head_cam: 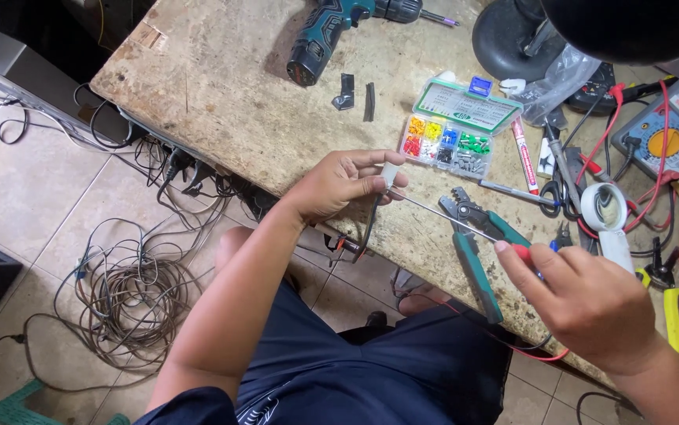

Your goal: A person at a workbench selects electrical terminals, crimps them onto wires using a specialized tool, and wraps the connections with electrical tape.

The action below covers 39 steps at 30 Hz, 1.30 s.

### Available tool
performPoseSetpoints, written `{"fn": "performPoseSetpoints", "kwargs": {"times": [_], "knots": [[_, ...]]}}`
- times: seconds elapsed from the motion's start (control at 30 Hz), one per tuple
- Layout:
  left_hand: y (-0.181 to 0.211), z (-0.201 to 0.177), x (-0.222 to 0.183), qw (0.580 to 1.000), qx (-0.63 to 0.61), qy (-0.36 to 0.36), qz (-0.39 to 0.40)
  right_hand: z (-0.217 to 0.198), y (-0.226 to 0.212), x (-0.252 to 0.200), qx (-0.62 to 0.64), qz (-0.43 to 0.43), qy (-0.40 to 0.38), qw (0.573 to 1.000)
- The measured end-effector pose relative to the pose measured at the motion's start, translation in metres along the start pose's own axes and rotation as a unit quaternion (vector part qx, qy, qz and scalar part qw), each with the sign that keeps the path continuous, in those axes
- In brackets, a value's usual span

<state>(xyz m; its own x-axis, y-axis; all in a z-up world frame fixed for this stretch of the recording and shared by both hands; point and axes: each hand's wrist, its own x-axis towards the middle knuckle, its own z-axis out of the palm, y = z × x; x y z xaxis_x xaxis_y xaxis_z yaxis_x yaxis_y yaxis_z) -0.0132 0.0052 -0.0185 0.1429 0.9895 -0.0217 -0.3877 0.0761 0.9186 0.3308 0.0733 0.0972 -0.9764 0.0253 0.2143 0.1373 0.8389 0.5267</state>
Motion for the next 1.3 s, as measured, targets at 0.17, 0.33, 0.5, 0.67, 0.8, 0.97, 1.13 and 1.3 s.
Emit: {"fn": "performPoseSetpoints", "kwargs": {"times": [0.17, 0.33, 0.5, 0.67, 0.8, 0.97, 1.13, 1.3], "knots": [[-0.006, -0.003, 0.002, 0.997, -0.065, 0.032, -0.010, 0.006, -0.009, 0.003, -0.040, -0.031, -0.010, 0.999], [-0.005, -0.003, 0.001, 0.996, -0.057, 0.062, -0.004, 0.007, -0.005, 0.014, 0.004, -0.015, -0.007, 1.000], [-0.003, 0.000, 0.002, 0.995, -0.066, 0.068, -0.009, -0.002, -0.002, 0.035, 0.482, 0.330, -0.126, 0.802], [-0.001, 0.000, 0.003, 0.997, -0.051, 0.063, -0.011, -0.010, 0.020, 0.058, 0.569, 0.533, -0.302, 0.548], [0.000, -0.002, 0.001, 0.997, -0.053, 0.047, -0.010, -0.022, 0.018, 0.058, 0.485, 0.480, -0.348, 0.643], [-0.005, -0.003, 0.001, 0.996, -0.080, 0.044, -0.018, -0.014, 0.003, 0.016, -0.039, -0.017, -0.067, 0.997], [-0.004, -0.002, 0.001, 0.993, -0.103, 0.046, -0.024, -0.009, 0.003, 0.016, -0.063, -0.054, -0.067, 0.994], [0.000, 0.000, -0.001, 0.996, -0.066, 0.066, -0.013, -0.010, 0.008, 0.021, -0.071, -0.085, -0.097, 0.989]]}}
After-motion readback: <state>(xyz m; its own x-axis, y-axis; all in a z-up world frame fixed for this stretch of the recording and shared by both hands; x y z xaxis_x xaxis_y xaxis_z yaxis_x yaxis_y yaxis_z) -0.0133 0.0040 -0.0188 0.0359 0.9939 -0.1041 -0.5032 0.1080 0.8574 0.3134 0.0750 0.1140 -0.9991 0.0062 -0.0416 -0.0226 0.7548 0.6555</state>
